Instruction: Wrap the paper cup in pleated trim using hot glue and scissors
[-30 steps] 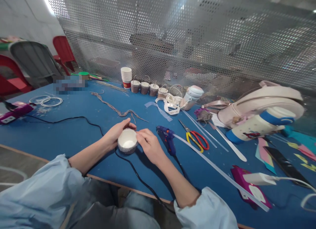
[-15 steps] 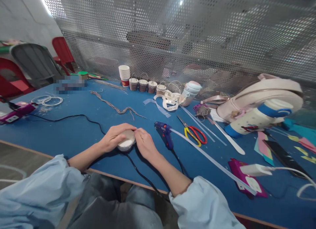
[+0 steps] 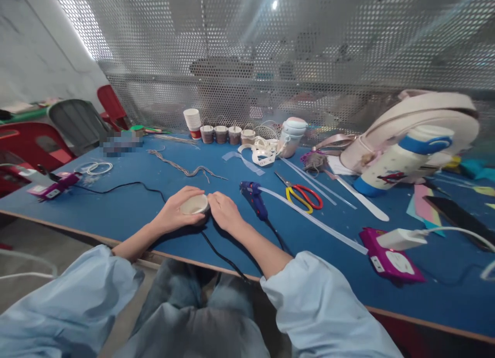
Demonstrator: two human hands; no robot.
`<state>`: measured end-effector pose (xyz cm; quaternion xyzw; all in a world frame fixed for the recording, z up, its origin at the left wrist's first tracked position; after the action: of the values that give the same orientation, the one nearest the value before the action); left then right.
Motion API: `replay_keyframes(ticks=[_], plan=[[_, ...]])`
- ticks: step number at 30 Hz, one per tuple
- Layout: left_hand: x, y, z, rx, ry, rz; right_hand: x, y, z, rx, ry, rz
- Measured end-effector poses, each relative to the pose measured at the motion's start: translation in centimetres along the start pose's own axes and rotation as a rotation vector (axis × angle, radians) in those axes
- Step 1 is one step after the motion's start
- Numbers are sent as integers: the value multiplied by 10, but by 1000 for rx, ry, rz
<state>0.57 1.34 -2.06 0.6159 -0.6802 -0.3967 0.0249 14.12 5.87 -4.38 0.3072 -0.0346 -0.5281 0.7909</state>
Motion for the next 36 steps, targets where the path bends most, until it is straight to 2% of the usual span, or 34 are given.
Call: replay_keyframes(ticks=[3, 7, 11, 15, 23, 26, 32, 36], plan=[[3, 0, -2, -71, 50, -68, -2, 7, 6, -51, 26, -78], [7, -2, -3, -149, 197, -276, 1, 16, 21, -146, 95, -189], [9, -12, -4, -106, 296, -395, 1, -1, 27, -210, 165, -106], [10, -17, 0, 16, 332, -459, -6, -21, 18, -231, 157, -38], [18, -20, 12, 447, 390, -363, -13, -20, 8, -223, 109, 15], [20, -23, 19, 578, 418, -365, -11, -19, 8, -216, 90, 27], [17, -24, 24, 516, 315, -327, -5, -23, 7, -213, 82, 32], [11, -24, 15, 456, 258, -254, -4, -26, 6, -248, 83, 58]])
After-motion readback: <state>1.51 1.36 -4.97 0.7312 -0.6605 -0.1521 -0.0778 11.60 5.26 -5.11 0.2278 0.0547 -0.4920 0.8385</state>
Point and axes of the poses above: each hand's wrist, its own x-axis away from the middle knuckle, its own y-axis out of the back of the hand, z = x × y, the point moved 6 cm from there along -x, towards the middle knuckle, and after that the axes turned 5 degrees about x, right-handed, at the moved point
